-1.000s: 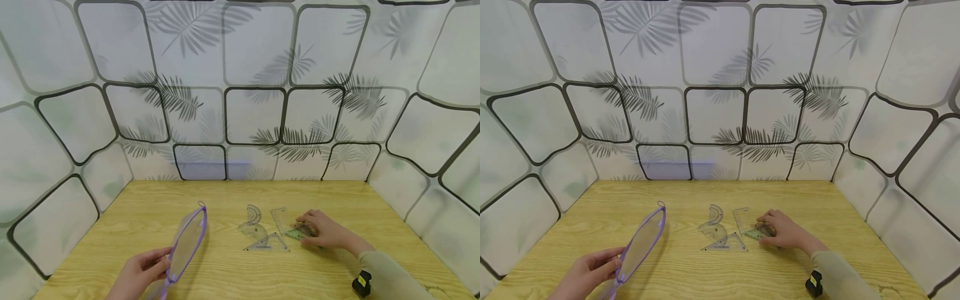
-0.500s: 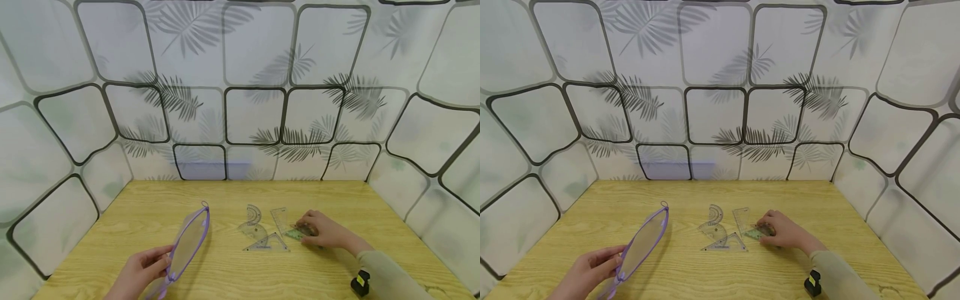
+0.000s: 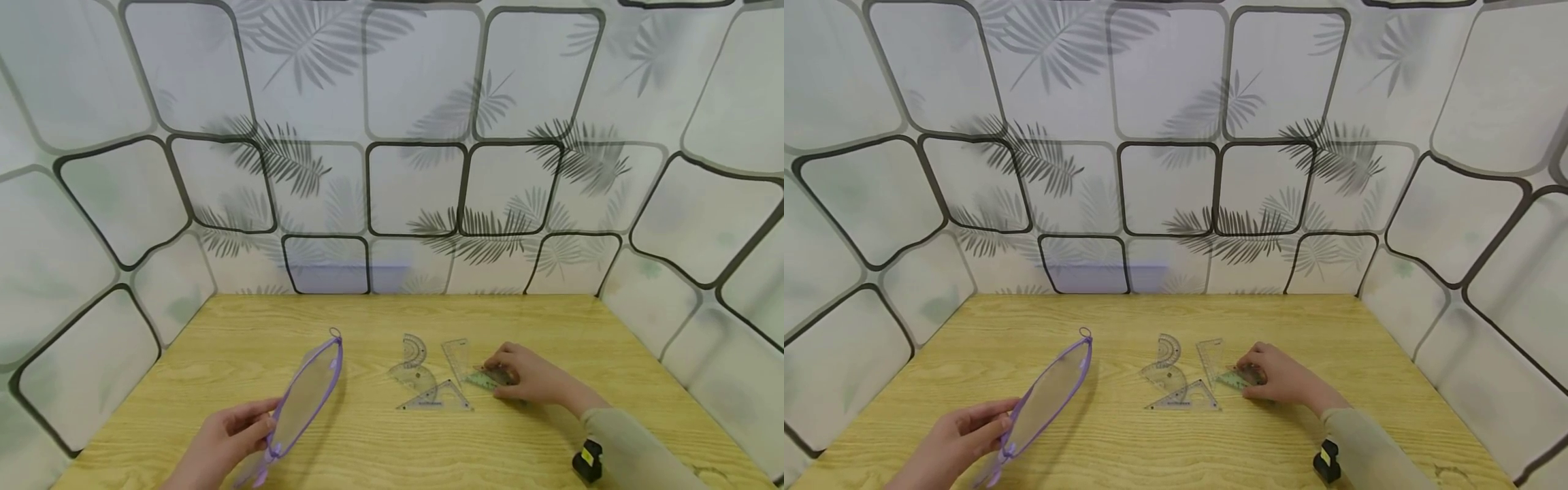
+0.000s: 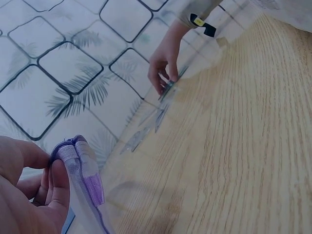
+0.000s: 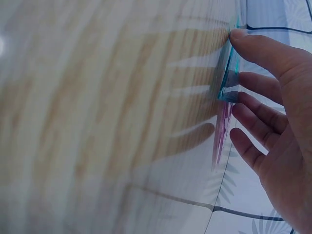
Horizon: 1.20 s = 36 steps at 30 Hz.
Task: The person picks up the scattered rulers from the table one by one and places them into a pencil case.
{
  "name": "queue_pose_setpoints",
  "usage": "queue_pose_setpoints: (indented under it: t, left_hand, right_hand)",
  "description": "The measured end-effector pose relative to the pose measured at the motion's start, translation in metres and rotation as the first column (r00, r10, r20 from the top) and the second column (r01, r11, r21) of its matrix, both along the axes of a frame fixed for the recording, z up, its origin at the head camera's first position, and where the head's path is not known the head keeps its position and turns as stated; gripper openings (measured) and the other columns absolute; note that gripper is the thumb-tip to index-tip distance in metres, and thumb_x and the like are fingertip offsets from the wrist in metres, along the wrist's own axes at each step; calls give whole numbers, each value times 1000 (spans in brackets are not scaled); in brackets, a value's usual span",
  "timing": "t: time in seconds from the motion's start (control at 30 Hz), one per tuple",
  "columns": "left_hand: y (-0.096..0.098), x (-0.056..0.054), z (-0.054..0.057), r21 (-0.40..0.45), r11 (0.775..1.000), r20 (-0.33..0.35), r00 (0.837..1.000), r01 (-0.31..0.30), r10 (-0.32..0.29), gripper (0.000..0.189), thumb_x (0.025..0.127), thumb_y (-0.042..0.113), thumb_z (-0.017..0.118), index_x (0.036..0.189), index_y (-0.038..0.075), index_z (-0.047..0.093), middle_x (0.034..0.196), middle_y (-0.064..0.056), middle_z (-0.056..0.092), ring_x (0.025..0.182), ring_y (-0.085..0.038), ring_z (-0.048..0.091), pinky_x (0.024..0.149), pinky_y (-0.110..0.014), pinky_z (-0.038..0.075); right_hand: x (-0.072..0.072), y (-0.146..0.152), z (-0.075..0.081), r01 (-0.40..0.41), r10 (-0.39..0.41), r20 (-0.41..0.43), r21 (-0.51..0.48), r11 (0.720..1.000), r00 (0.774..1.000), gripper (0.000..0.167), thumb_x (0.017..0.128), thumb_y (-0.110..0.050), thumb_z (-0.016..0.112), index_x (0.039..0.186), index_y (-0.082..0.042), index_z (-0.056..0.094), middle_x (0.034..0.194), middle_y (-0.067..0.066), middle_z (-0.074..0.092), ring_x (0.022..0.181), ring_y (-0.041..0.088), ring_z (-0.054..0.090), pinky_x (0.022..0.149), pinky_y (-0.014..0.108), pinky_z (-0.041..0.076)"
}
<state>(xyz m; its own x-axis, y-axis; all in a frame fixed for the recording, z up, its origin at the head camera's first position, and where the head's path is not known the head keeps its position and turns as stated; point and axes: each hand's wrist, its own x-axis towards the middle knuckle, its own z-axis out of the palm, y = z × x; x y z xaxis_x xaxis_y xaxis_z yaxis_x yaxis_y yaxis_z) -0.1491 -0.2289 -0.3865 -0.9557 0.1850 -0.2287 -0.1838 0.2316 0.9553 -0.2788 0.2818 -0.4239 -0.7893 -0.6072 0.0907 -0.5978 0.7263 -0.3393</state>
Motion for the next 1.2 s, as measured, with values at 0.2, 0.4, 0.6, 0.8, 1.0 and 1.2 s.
queue_pose_setpoints:
  t: [0.2,0.4,0.6,0.8,1.0,1.2]
  left_hand:
    - [1,2,-2,5,1000,-21,1000,11,-11,57,102,23,55,142,-14,41,121,-10,69,97,-11,69,82,-28,61]
    - [1,0,-3,2,1000,-20,1000,6,-6,57,102,23,55,142,-15,40,121,-11,69,97,-11,68,82,-28,61]
    - [3,1,-4,-13,1000,-28,999,-26,26,55,101,21,56,141,-14,42,120,-12,69,95,-12,69,81,-28,61]
    - [7,0,-6,-33,997,-29,997,-67,66,55,100,22,58,140,-13,45,123,-15,68,97,-13,69,81,-28,61]
    - [11,0,-7,-36,992,-22,992,-121,121,55,99,23,60,140,-11,48,122,-15,68,99,-16,69,82,-30,61]
    - [16,-1,-8,-35,986,-36,986,-166,165,52,98,20,61,140,-9,49,124,-15,67,98,-16,69,81,-29,61]
  right_hand:
    - [-1,0,2,7,-6,27,-25,1000,1000,46,86,-42,74,120,-12,66,107,2,56,82,6,46,67,22,42]
    - [1,-1,3,51,-49,53,-38,998,997,45,84,-41,76,118,-13,66,102,2,51,79,7,40,65,20,36]
    - [2,-2,2,80,-79,29,-33,996,996,45,81,-43,79,112,-14,67,98,1,48,81,8,41,66,21,39]
    - [2,-5,4,105,-105,21,-3,994,994,42,80,-43,80,105,-13,65,96,1,51,82,8,47,67,25,46]
    - [1,-8,3,158,-157,-19,67,985,987,42,77,-49,80,96,-16,63,90,-4,55,77,7,48,64,26,45]
    - [2,-9,3,196,-196,-5,15,981,981,31,80,-39,80,92,-15,64,86,-5,56,73,4,47,61,23,44]
